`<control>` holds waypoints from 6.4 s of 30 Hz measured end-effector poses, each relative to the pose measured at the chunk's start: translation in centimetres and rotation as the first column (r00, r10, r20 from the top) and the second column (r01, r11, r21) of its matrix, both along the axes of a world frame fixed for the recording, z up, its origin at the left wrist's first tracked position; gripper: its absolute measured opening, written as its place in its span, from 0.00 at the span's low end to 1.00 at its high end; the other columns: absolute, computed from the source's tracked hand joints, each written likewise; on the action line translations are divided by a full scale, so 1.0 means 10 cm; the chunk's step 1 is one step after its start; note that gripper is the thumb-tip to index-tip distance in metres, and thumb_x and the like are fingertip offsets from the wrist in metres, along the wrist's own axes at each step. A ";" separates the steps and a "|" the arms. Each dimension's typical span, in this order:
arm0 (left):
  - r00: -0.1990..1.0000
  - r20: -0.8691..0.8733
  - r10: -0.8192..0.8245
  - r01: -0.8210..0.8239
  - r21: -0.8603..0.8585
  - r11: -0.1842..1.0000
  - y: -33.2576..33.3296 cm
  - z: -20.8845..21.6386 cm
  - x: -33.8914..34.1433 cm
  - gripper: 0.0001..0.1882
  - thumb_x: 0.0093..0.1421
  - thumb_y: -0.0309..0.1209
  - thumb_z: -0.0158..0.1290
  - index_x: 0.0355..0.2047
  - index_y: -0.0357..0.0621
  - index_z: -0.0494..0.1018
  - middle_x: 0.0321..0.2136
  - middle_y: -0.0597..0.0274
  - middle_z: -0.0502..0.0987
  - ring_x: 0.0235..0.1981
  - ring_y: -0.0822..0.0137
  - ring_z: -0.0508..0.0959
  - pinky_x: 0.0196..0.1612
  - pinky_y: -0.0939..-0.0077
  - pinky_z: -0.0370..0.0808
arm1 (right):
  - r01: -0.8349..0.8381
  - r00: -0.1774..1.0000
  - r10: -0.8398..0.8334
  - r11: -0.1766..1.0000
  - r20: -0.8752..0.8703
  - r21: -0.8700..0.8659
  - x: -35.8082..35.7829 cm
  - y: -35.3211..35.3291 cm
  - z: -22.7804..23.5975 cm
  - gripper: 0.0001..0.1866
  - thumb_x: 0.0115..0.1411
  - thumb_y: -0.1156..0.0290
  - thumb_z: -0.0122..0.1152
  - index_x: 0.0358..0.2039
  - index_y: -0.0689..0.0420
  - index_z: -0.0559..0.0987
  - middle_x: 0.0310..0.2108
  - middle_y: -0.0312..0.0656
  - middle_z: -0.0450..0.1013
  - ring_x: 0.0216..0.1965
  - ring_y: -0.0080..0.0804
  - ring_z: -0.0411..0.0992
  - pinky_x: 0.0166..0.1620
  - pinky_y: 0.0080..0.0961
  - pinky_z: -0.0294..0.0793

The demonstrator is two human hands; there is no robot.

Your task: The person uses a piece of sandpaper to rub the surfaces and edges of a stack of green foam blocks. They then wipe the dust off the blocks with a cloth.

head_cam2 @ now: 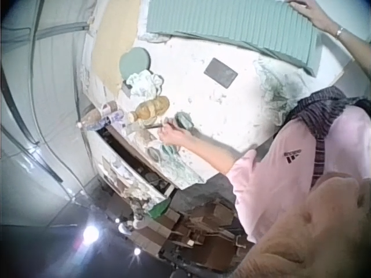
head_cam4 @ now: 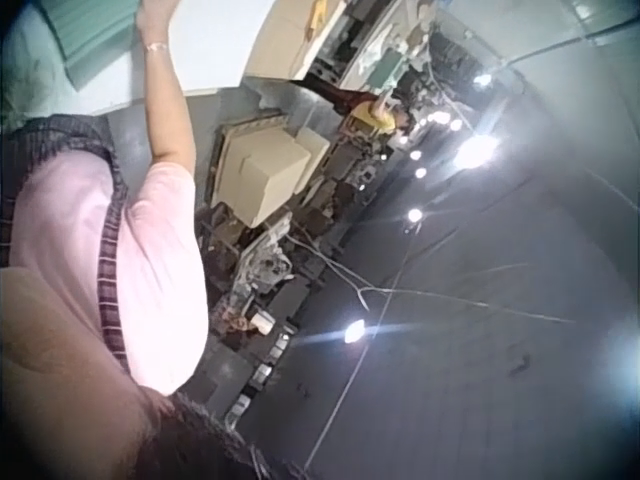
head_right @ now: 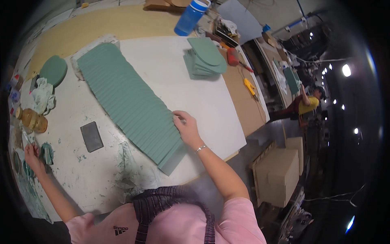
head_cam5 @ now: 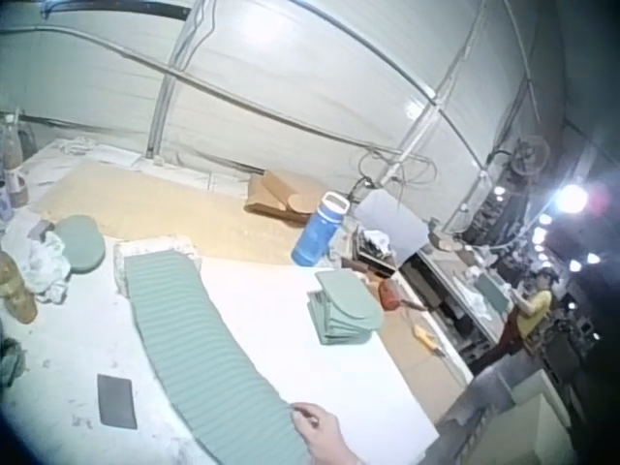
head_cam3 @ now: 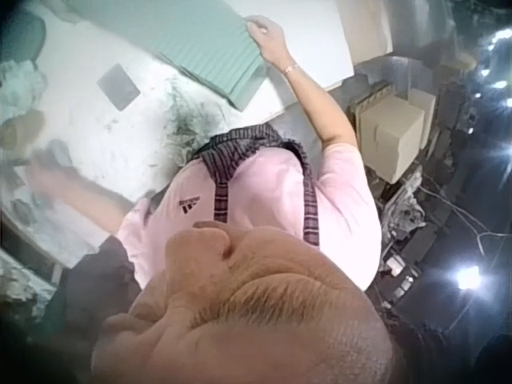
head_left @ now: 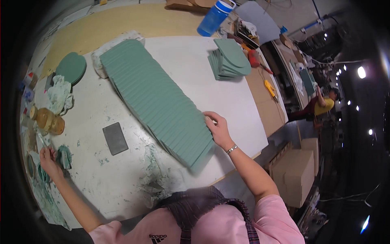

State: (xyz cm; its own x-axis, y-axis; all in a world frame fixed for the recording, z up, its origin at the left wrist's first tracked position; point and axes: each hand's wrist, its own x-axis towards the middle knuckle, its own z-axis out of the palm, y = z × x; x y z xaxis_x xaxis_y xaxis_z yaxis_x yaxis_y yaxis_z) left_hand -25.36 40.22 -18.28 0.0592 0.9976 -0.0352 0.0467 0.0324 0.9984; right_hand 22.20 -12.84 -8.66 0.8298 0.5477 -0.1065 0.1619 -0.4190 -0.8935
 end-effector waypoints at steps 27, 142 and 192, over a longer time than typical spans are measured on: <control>0.383 -0.785 -0.487 0.923 0.337 0.184 -2.29 1.71 3.32 0.16 0.57 0.19 0.60 0.47 0.39 0.78 0.27 0.58 0.73 0.28 0.63 0.73 0.34 0.68 0.71 | -0.055 0.990 0.050 0.998 0.130 0.037 -0.02 0.01 -0.05 0.16 0.61 0.69 0.67 0.47 0.63 0.80 0.43 0.50 0.79 0.44 0.49 0.78 0.49 0.39 0.77; 0.228 -0.944 -0.237 0.948 0.271 -0.166 -3.31 1.76 3.79 0.14 0.45 0.25 0.67 0.36 0.47 0.85 0.21 0.61 0.70 0.24 0.56 0.74 0.27 0.60 0.69 | 0.014 0.996 -0.011 0.999 0.088 -0.035 -0.06 0.01 0.08 0.21 0.61 0.60 0.66 0.46 0.65 0.83 0.44 0.52 0.80 0.45 0.50 0.78 0.50 0.41 0.78; 0.367 -0.893 -0.262 0.930 0.351 0.108 -2.03 1.60 3.75 0.10 0.51 0.26 0.67 0.35 0.43 0.82 0.23 0.58 0.73 0.27 0.56 0.75 0.30 0.62 0.70 | -0.020 0.985 0.002 0.994 0.171 0.108 -0.05 0.04 -0.07 0.15 0.59 0.70 0.68 0.44 0.63 0.81 0.39 0.51 0.79 0.40 0.50 0.78 0.45 0.39 0.78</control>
